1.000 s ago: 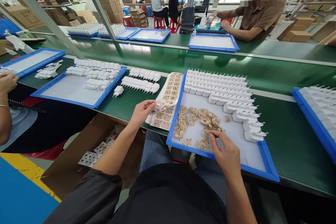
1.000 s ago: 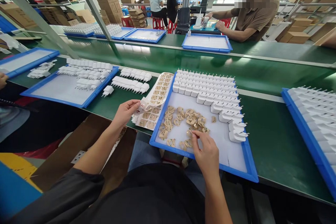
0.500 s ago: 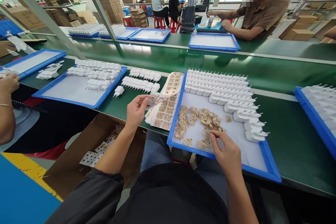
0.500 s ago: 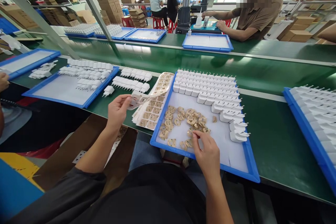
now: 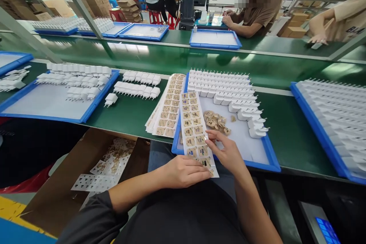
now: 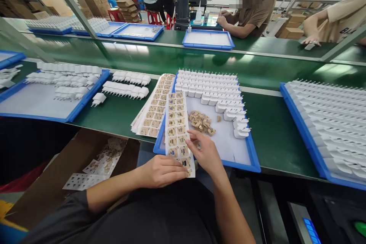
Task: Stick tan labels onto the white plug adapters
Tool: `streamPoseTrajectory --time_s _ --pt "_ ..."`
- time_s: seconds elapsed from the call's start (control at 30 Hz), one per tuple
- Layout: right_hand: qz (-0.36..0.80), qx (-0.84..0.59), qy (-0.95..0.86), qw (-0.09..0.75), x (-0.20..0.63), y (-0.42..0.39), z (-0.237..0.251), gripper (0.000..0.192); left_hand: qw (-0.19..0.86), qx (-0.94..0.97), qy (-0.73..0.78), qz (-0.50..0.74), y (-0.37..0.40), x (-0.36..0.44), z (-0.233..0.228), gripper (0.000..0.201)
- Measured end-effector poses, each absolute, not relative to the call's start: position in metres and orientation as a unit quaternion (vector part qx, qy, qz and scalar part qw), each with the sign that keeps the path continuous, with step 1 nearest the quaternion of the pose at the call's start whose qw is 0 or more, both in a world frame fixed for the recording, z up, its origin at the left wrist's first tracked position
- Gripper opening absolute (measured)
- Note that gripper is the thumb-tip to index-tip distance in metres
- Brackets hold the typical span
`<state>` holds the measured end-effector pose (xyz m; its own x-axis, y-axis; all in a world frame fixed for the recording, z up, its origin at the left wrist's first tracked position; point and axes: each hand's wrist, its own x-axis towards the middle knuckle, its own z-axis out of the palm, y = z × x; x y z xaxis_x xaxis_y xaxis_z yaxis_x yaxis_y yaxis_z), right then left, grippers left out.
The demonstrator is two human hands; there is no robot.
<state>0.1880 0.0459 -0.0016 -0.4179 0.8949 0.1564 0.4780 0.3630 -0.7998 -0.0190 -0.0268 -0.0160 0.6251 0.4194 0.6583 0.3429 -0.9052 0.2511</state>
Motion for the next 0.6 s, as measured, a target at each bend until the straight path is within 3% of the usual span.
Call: streamPoseTrajectory --time_s 0.17,0.37,0.6 --pt "0.353 -0.435 -0.754 0.343 0.182 0.044 -0.008 0.027 0.048 0.894 0.235 0.378 -0.028 -0.026 -0.014 0.021" --pt "0.34 -0.445 -0.736 0.38 0.174 0.049 -0.008 0.021 0.059 0.892 0.255 0.369 -0.02 -0.048 -0.007 0.043" --pt "0.221 -0.417 -0.79 0.392 0.156 0.066 -0.012 0.021 0.053 0.899 0.346 0.264 -0.001 -0.055 -0.015 0.038"
